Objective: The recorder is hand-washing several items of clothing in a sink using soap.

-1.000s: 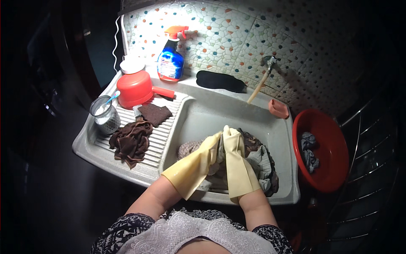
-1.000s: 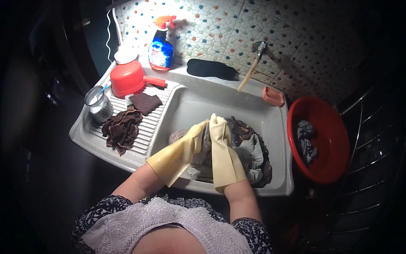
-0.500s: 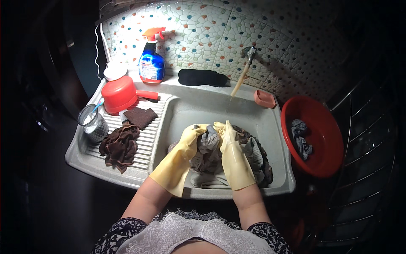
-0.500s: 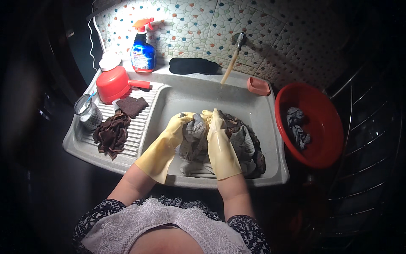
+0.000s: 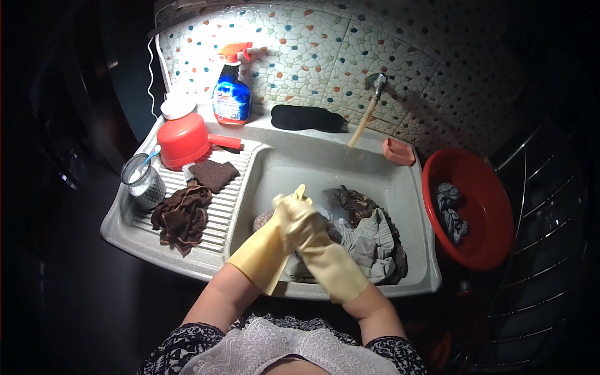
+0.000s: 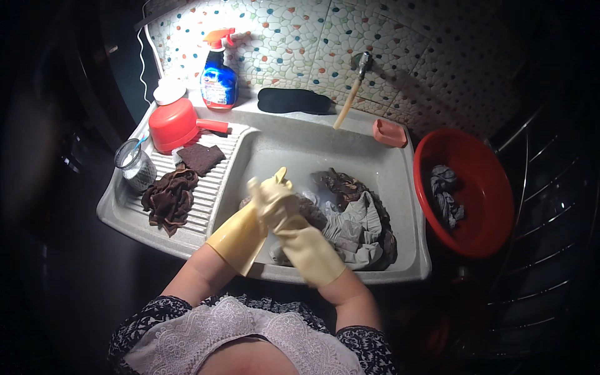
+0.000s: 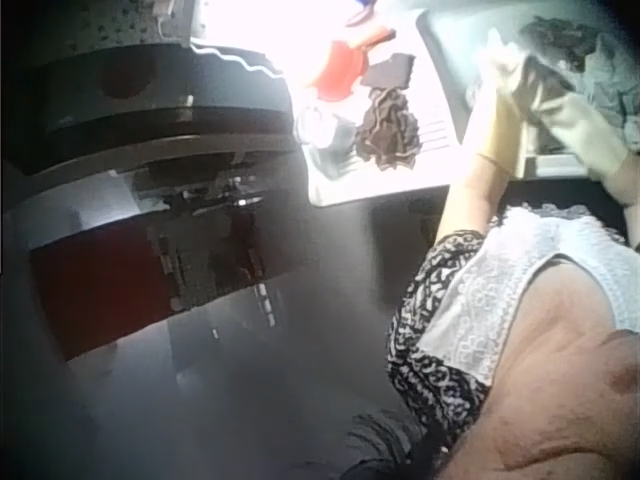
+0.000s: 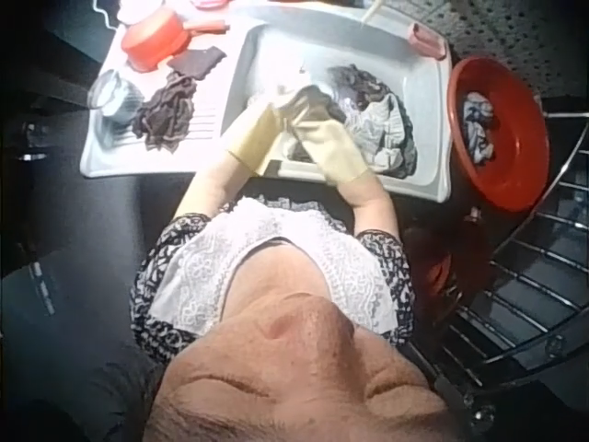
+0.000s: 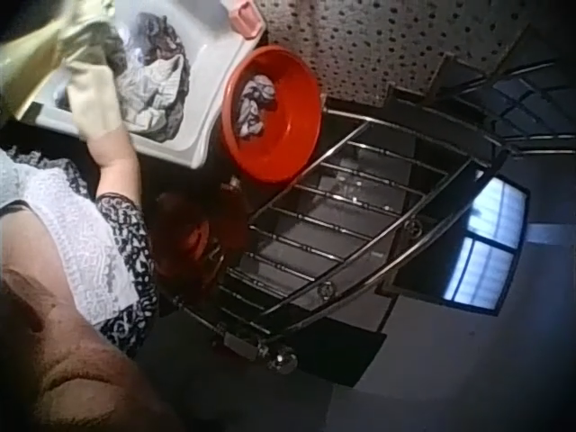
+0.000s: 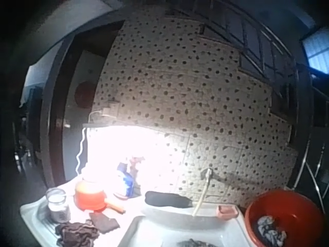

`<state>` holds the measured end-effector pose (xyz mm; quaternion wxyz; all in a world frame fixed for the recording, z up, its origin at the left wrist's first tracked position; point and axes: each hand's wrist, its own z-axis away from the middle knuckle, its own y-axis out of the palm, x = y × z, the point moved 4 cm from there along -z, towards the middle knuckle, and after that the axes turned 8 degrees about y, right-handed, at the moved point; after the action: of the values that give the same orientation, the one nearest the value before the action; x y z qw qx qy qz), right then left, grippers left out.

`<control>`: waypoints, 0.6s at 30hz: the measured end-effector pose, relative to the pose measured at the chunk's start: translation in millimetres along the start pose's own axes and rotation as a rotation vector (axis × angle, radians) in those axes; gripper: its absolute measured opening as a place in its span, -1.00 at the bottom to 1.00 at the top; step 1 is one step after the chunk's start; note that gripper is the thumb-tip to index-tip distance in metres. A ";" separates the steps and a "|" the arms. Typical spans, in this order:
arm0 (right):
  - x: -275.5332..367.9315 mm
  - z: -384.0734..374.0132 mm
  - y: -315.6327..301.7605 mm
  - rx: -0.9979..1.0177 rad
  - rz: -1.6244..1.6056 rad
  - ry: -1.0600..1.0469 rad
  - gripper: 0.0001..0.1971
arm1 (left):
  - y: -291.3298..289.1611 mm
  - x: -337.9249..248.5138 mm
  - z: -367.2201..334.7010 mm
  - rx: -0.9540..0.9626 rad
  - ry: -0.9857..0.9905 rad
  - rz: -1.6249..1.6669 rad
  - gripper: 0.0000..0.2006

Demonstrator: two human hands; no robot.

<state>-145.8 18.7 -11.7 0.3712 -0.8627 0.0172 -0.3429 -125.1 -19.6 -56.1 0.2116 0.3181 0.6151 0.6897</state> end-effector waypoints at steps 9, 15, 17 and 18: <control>-17.1 -41.9 3.4 0.024 -0.197 0.120 -0.50 | 4.7 -37.8 -9.9 -0.223 -0.114 -1.559 -0.54; -56.6 -44.9 -19.9 0.012 -0.154 0.326 -0.48 | 31.4 3.1 14.0 -0.344 -0.304 -1.236 -0.78; -59.2 -49.1 -18.2 0.003 -0.239 0.301 -0.47 | 43.0 2.6 28.5 -0.305 -0.295 -1.187 -0.79; -54.7 -43.9 -19.7 0.023 -0.205 0.462 -0.46 | 56.7 -9.4 36.1 -0.131 -0.268 -1.195 -0.74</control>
<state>-218.5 20.8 -9.0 0.3305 -0.7545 0.0100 -0.5669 -87.5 -9.0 -0.5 0.6560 -0.0114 0.6114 0.4423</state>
